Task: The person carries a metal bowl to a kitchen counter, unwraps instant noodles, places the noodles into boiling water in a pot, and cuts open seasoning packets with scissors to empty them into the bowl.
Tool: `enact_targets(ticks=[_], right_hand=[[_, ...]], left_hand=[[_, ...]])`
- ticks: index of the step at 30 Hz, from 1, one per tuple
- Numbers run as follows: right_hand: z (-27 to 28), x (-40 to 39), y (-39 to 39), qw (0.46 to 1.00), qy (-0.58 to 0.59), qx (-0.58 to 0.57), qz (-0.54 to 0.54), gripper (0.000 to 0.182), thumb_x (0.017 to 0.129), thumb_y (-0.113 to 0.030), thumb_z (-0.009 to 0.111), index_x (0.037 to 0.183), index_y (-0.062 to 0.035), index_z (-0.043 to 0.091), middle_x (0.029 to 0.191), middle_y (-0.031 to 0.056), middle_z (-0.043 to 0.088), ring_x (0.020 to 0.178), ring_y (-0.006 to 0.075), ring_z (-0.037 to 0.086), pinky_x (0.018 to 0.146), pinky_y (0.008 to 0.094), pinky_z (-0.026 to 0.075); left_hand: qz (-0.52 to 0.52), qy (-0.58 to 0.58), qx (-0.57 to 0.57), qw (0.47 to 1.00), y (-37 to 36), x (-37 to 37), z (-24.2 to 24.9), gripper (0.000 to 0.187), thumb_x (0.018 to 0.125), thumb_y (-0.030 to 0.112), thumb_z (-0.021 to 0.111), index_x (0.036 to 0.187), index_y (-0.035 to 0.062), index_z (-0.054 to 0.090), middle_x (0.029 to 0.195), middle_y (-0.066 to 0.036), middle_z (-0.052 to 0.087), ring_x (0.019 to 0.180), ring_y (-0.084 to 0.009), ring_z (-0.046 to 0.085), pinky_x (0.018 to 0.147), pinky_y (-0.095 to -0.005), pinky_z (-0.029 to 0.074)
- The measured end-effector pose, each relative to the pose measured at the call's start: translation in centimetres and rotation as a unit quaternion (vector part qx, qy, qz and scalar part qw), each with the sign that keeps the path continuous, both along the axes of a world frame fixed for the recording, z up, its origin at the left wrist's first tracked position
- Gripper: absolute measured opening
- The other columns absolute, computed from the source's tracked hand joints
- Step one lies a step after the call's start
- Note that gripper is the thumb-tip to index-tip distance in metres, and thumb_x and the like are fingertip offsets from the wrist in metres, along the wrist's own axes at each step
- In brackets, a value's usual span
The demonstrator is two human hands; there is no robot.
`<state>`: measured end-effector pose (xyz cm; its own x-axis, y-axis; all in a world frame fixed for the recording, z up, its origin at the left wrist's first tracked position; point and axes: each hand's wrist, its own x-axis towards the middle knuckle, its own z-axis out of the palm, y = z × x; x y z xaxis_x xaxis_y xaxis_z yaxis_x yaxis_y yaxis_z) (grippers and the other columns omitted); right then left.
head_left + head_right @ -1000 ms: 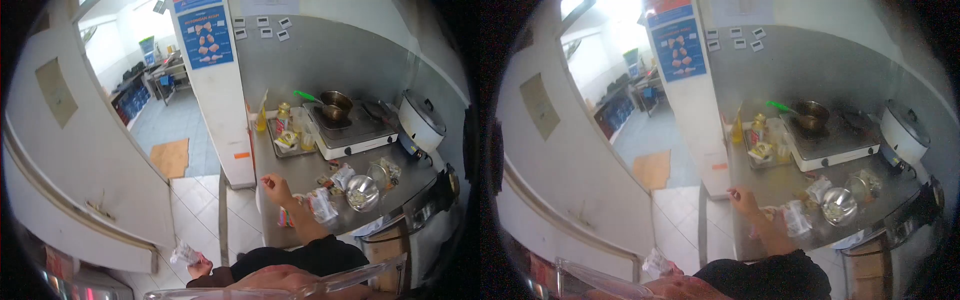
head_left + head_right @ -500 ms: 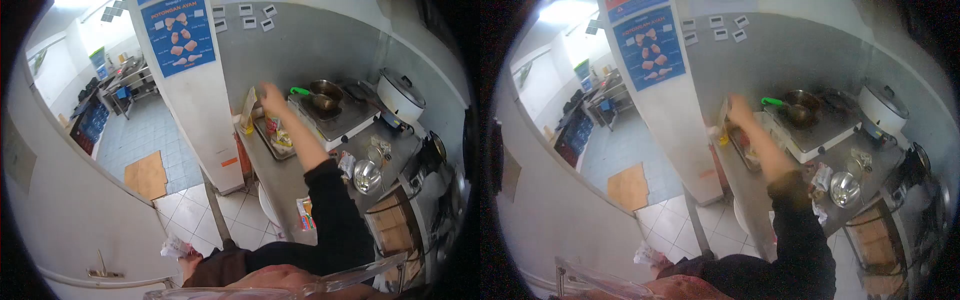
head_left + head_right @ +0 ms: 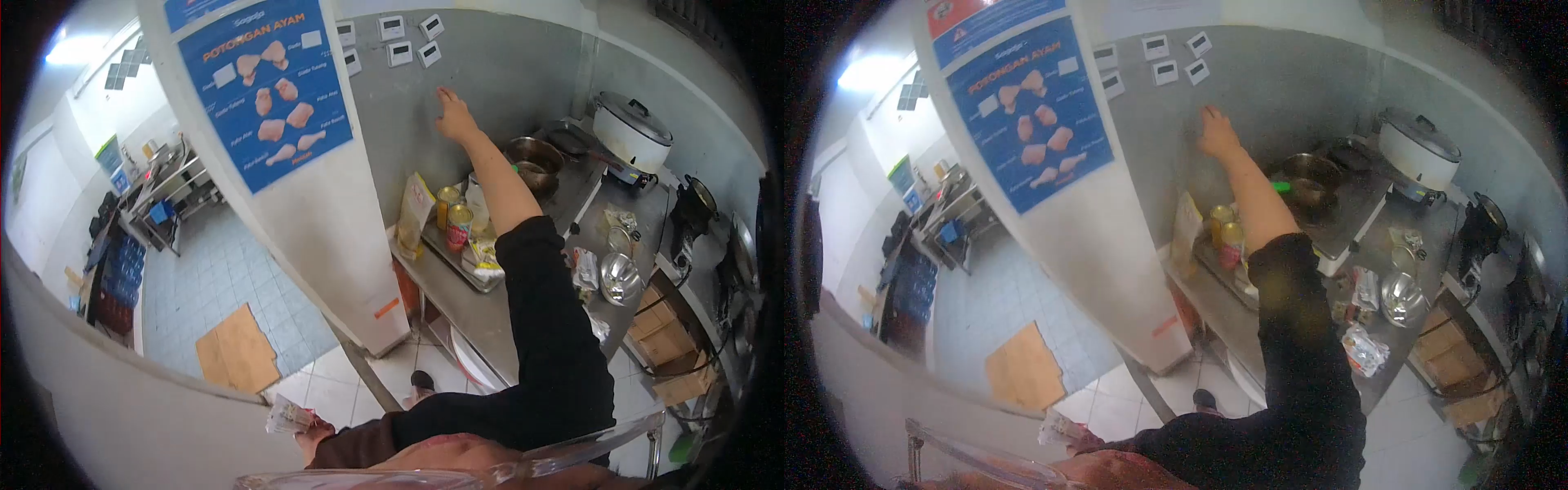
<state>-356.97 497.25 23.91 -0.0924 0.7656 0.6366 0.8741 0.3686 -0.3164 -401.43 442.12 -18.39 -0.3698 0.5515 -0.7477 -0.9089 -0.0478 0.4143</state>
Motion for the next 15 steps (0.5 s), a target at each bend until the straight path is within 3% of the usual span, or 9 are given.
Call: enact_targets(ticks=[4, 7, 10, 15], right_hand=[[1.0, -0.7, 4.9, 0.993, 0.014, 0.117, -0.008, 0.066, 0.067, -0.001, 0.053, 0.129, -0.0013, 0.03, 0.133, 0.0152, 0.032, 0.116, 0.0344, 0.037, 0.096, 0.0413, 0.032], [0.4, -1.5, 8.8, 0.973, 0.051, 0.224, -0.018, 0.065, 0.067, 0.003, 0.05, 0.128, -0.0026, 0.032, 0.132, 0.0138, 0.034, 0.111, 0.0348, 0.04, 0.094, 0.0416, 0.034], [0.0, -2.4, 9.8, 0.964, 0.085, 0.249, -0.037, 0.067, 0.066, 0.001, 0.054, 0.13, -0.0057, 0.032, 0.133, 0.0109, 0.035, 0.109, 0.0323, 0.042, 0.093, 0.0413, 0.035], [0.2, -3.0, 10.3, 0.944, 0.116, 0.306, -0.051, 0.06, 0.064, 0.007, 0.05, 0.122, -0.0056, 0.043, 0.125, 0.01, 0.041, 0.104, 0.031, 0.045, 0.087, 0.0382, 0.039]], left_hand=[[-0.009, 0.02, -0.01, 1.0, 7.2, -0.9, 1.2, 0.036, 0.072, 0.043, 0.045, 0.084, 0.0098, 0.051, 0.07, -0.004, 0.049, 0.066, -0.0177, 0.045, 0.062, -0.0354, 0.034], [-0.025, 0.03, -0.018, 0.999, 13.2, -1.0, 2.4, 0.036, 0.073, 0.042, 0.045, 0.086, 0.0098, 0.051, 0.073, -0.004, 0.049, 0.068, -0.018, 0.046, 0.063, -0.0354, 0.034], [-0.05, 0.039, -0.015, 0.998, 17.9, -0.7, 3.6, 0.036, 0.074, 0.042, 0.045, 0.088, 0.0099, 0.05, 0.076, -0.004, 0.049, 0.07, -0.0184, 0.046, 0.064, -0.0354, 0.035], [-0.097, 0.048, -0.023, 0.994, 23.8, 0.6, 5.3, 0.035, 0.076, 0.041, 0.045, 0.092, 0.0101, 0.05, 0.08, -0.005, 0.049, 0.073, -0.019, 0.047, 0.065, -0.0355, 0.036]])
